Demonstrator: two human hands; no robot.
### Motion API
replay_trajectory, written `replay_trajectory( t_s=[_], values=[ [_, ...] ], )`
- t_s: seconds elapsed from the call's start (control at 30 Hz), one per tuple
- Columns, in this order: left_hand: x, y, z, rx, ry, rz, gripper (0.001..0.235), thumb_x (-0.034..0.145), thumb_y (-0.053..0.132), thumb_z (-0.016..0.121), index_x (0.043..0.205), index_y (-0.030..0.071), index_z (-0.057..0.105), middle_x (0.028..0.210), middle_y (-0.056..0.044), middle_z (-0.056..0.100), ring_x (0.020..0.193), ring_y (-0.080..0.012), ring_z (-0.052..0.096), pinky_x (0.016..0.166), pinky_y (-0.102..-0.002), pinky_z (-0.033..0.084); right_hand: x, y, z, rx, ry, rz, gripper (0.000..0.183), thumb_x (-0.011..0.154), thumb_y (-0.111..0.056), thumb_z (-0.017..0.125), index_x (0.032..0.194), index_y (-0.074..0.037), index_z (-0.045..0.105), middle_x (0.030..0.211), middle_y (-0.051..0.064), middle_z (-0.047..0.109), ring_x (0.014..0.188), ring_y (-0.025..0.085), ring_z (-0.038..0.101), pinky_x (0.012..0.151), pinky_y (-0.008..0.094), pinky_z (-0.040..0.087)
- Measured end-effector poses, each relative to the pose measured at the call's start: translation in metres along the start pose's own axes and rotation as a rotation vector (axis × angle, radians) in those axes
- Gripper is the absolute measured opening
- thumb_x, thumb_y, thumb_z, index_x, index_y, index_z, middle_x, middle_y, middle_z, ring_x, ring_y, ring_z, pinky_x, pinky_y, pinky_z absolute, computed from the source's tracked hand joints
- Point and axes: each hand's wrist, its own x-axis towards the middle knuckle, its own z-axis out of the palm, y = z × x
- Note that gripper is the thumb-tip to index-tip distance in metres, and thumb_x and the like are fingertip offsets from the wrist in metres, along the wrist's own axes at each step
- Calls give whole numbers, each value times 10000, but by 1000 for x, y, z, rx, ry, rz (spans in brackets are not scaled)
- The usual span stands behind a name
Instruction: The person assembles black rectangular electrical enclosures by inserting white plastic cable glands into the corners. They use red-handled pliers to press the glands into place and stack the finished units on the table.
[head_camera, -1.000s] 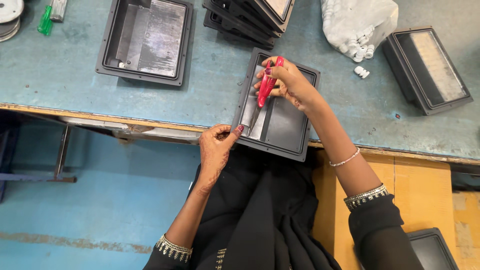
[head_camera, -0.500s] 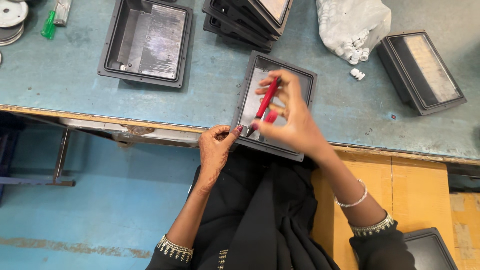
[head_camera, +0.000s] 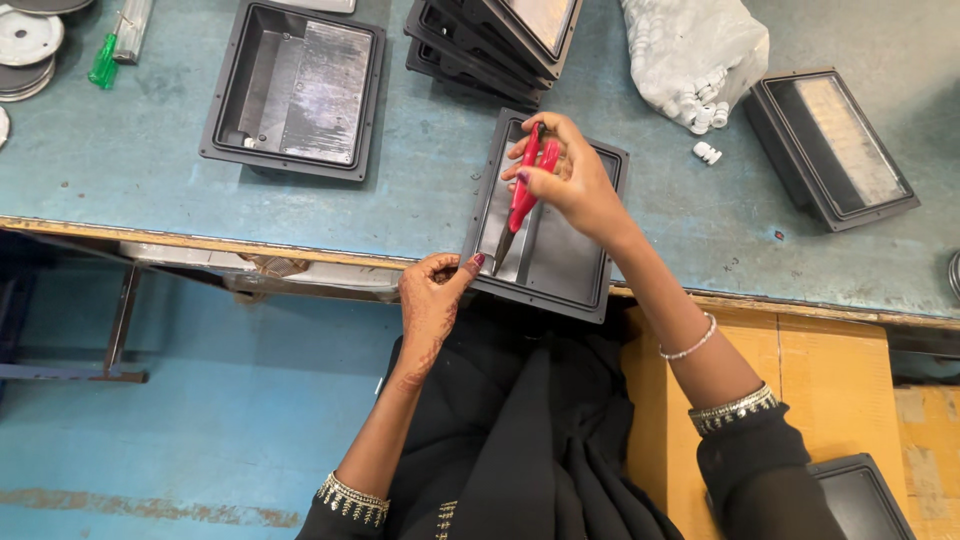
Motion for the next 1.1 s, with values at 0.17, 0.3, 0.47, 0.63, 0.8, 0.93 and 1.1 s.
replay_trajectory(
  t_s=[0.17,0.3,0.47,0.63,0.8,0.93,1.1],
  values=[
    [0,-1,0,-22,-7,19,273,831,225,843,882,-32,768,663,35,634,601,-17,510,535,-196,393,17,29,-17,76,81,239,593,944,-339,656,1380,-1,436,1189,170,632,1066,279,730,880,417,624],
    [0,-2,-1,-16,-15,26,274,829,230,845,883,-28,769,665,36,642,602,-16,519,537,-193,397,22,29,-19,147,110,375,582,952,-354,648,1363,-3,433,1212,180,615,1082,297,727,894,436,636],
    [1,-2,-1,-10,-16,7,274,830,238,842,888,-21,777,670,28,670,607,-17,550,547,-189,419,-4,-10,-3,38,80,186,641,927,-230,676,1444,-61,337,1351,174,546,1241,289,636,977,454,592],
    [1,-3,-1,-3,-15,8,286,825,243,847,887,-27,773,672,22,669,607,-19,541,539,-198,413,-55,-42,35,-197,-70,-156,780,850,-6,761,1466,-35,283,1446,218,436,1394,318,495,1142,500,481],
    [1,-4,-1,-1,-22,31,290,830,248,849,883,-26,770,667,27,659,612,-18,529,544,-200,409,-67,-31,58,-55,-85,-202,403,1019,19,530,1366,-65,343,1407,212,536,1338,302,606,1147,454,532],
    [-1,0,0,2,-13,31,290,829,241,854,868,-32,765,661,24,649,611,-28,520,548,-210,405,-67,-18,53,59,26,-98,306,1059,19,371,1355,-59,359,1238,209,617,1160,279,685,1044,417,572],
    [-6,20,-5,288,-35,84,330,864,288,824,1013,-3,778,922,-84,738,788,-162,721,732,-290,542,-67,-4,45,153,165,-94,118,1087,-20,385,1180,-25,459,1137,205,664,1035,263,712,927,381,575]
  ],
)
